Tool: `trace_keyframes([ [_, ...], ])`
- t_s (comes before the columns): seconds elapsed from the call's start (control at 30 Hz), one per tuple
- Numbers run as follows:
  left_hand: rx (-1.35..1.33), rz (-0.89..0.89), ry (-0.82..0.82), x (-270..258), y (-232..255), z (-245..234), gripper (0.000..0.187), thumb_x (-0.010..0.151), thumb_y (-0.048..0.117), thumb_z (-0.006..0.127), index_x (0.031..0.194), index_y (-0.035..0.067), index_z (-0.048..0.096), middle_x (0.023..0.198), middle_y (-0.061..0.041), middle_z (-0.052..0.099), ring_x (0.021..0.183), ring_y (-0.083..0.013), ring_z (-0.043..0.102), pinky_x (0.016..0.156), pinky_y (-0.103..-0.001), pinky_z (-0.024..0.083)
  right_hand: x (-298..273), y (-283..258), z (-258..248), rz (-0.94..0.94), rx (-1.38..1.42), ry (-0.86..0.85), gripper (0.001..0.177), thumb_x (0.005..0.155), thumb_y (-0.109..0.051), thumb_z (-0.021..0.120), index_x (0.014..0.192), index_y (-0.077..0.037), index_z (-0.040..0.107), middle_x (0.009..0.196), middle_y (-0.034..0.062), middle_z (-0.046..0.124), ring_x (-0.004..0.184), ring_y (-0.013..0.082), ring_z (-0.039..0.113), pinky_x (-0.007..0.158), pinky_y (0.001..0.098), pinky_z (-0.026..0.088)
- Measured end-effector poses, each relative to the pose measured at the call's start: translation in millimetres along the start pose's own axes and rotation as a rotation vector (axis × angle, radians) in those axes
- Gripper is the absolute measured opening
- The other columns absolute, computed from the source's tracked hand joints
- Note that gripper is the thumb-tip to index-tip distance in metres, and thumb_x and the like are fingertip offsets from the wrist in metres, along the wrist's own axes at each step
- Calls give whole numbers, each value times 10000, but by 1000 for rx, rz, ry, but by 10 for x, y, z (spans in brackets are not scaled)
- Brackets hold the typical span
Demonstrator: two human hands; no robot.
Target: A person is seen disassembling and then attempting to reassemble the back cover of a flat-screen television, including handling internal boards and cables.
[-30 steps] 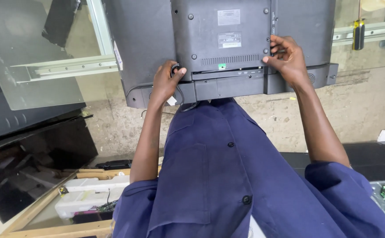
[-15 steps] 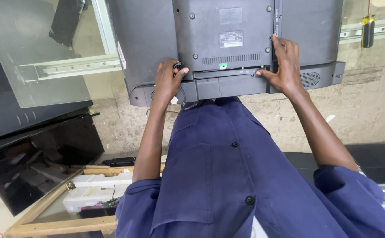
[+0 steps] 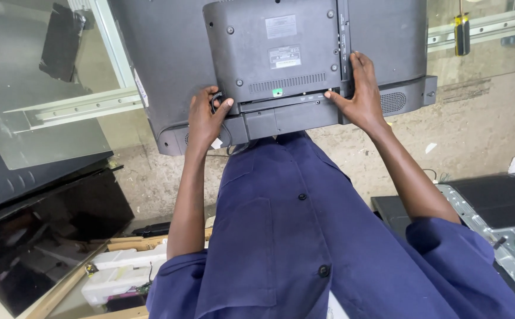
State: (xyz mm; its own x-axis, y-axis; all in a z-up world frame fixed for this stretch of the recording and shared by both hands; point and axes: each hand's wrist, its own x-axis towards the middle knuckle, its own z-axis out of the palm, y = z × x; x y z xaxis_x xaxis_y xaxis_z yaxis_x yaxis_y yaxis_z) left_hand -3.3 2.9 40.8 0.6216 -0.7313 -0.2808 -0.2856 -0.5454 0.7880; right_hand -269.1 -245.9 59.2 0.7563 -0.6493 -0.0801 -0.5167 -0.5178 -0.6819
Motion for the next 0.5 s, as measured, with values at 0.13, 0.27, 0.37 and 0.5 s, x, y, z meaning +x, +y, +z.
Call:
trace_keyframes([
  [0.13,-4,-65,17,-13,54,0,645,871,598,567,1247,74,560,907,11,600,1121,-219,516,874,-400,442,83,243,93,99,-71,-1,859,806,-249,787,1479,43,341,1402,232,399,1322,384,393,1097,454,341],
  [0.27,-9,-122,52,10,24,48,589,827,585,637,1213,142,593,937,19,609,986,-143,521,794,-333,436,49,235,119,129,68,50,866,790,-154,806,1500,-30,327,1421,206,388,1340,357,390,1140,416,330],
  [0.37,-64,-145,65,-5,45,41,542,799,519,710,1191,162,601,996,17,580,935,-108,551,850,-315,448,-7,270,141,14,138,123,864,770,-120,791,1505,-49,343,1427,204,385,1355,349,376,1090,416,394],
  [0.5,-184,-100,54,-36,61,34,502,792,492,729,1140,158,586,991,23,518,893,-78,514,869,-279,446,-101,252,116,-88,191,171,909,791,-83,803,1542,-121,293,1470,189,352,1388,333,355,1045,417,436],
])
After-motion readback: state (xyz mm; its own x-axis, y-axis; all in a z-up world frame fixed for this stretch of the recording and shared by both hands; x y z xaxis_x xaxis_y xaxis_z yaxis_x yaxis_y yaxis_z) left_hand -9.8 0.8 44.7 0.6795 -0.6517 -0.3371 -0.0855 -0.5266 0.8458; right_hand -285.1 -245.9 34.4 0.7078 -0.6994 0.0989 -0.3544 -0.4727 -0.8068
